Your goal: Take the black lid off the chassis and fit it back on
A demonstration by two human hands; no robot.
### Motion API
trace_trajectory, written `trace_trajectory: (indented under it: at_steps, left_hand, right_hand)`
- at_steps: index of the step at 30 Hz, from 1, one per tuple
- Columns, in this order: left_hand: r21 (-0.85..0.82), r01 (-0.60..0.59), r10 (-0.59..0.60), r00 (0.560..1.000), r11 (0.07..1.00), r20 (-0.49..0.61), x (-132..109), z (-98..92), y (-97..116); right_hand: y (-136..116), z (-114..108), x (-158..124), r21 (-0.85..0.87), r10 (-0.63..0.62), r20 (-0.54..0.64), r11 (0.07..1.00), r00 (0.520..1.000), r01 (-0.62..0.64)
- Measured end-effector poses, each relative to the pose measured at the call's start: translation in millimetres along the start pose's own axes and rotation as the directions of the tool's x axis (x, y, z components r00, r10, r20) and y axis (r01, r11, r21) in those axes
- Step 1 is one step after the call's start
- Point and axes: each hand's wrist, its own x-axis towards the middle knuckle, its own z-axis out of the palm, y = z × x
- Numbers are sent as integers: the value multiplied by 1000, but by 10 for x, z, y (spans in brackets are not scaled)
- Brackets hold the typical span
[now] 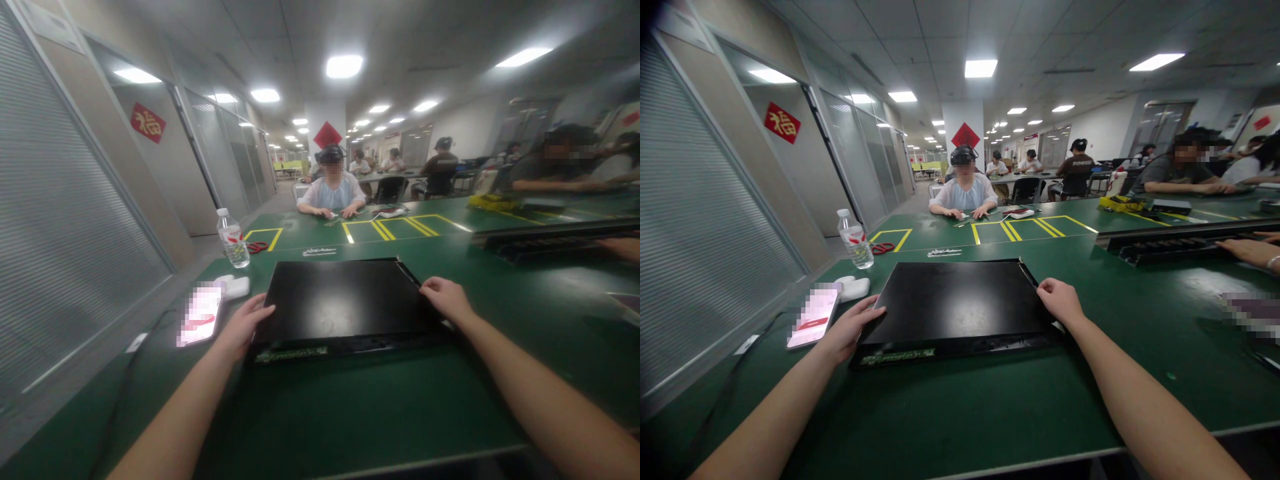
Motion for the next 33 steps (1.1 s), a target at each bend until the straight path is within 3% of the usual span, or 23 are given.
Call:
trace_trajectory:
  at_steps: [9,14,22,27,31,33]
  left_hand:
    - [-34,-93,96,990,995,104,57,-48,-44]
    - [-59,-96,105,982,994,157,20,-21,-44]
    - [-145,-101,119,986,984,117,-13,35,-39]
    - [-178,-130,147,986,975,84,-10,22,-42]
    - [-200,-176,198,975,964,96,-32,23,-28]
    - [-213,-180,204,974,960,96,-36,20,-13]
  right_hand:
    - [31,27,14,-15,-19,1,1000,1000,19]
    - [89,48,44,83,1,-2,997,1000,-1]
    - [142,13,82,279,117,50,952,992,-126]
    - [142,35,120,426,123,26,896,992,-123]
    - [119,26,144,460,120,109,874,987,-157]
    - [105,1,142,541,124,149,820,981,-186]
